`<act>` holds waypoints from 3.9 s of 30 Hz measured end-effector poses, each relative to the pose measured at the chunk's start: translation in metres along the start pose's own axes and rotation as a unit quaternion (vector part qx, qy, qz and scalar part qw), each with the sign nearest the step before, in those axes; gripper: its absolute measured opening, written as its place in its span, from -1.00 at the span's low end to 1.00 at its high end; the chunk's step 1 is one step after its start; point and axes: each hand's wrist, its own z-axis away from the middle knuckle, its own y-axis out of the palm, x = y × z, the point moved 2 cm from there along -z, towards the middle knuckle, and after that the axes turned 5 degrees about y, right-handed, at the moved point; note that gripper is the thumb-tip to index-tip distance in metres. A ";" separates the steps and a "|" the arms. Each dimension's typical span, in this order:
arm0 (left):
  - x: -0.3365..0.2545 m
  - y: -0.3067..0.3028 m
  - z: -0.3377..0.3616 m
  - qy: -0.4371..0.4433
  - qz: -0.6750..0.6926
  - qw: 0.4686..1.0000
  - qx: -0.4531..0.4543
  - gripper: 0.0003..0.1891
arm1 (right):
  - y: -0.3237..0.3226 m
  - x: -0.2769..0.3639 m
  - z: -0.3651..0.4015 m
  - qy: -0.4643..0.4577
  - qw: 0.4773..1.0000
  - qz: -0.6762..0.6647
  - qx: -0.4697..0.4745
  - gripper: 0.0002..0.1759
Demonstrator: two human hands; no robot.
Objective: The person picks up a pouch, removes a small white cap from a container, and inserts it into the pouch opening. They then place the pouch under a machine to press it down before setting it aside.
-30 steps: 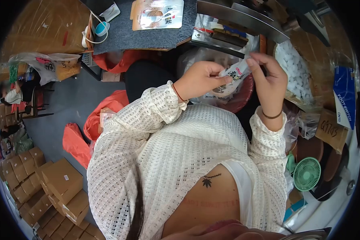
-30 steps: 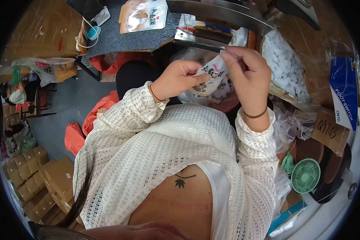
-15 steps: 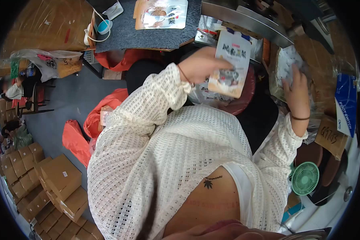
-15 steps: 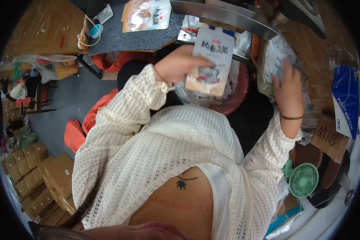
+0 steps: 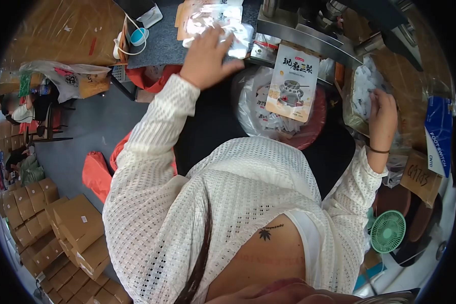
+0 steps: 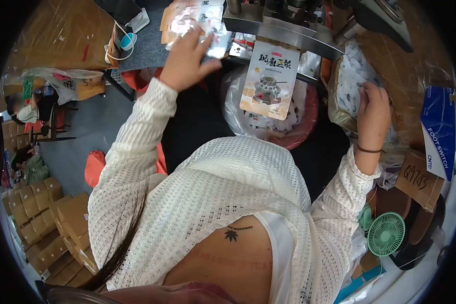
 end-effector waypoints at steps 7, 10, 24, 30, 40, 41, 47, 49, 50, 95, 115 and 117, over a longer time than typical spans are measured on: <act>-0.028 -0.025 0.012 -0.054 0.235 0.970 -0.036 -0.55 | 0.024 -0.025 -0.002 -0.020 0.997 -0.025 0.068 -0.78; -0.027 -0.028 0.005 -0.001 0.207 0.978 -0.027 -0.69 | 0.017 -0.029 -0.010 -0.004 0.992 -0.017 0.127 -0.77; -0.112 -0.029 -0.011 -0.211 0.616 0.747 0.132 -0.79 | -0.016 0.058 0.010 -0.041 0.964 -0.263 0.032 -0.84; -0.142 -0.022 -0.018 -0.186 0.644 0.723 0.167 -0.78 | -0.018 0.114 0.014 -0.012 0.917 -0.382 0.118 -0.87; -0.167 -0.027 -0.016 -0.210 0.778 0.497 0.322 -0.64 | -0.025 0.103 0.000 -0.177 0.941 -0.241 0.156 -0.86; -0.167 -0.024 -0.016 -0.201 0.778 0.498 0.325 -0.65 | -0.027 0.100 0.001 -0.143 0.954 -0.237 0.113 -0.85; -0.132 0.001 -0.034 -0.223 0.817 0.493 0.201 -0.61 | -0.032 0.070 0.012 0.032 0.950 -0.308 0.048 -0.78; -0.119 0.008 -0.048 -0.276 0.841 0.427 0.184 -0.59 | -0.023 0.069 0.018 0.024 0.945 -0.316 0.084 -0.81; -0.113 0.009 -0.054 -0.302 0.850 0.395 0.173 -0.58 | -0.019 0.070 0.022 0.035 0.944 -0.302 0.128 -0.82; -0.111 0.015 -0.062 -0.281 0.853 0.393 0.199 -0.61 | -0.007 0.000 0.011 -0.034 0.989 -0.008 0.144 -0.53; -0.022 -0.022 0.014 -0.013 0.160 0.987 0.001 -0.45 | 0.009 -0.006 -0.002 0.005 0.998 -0.062 0.001 -0.64; -0.024 -0.027 0.011 0.011 0.134 0.991 0.014 -0.44 | 0.008 -0.004 -0.002 -0.047 0.998 -0.033 -0.023 -0.65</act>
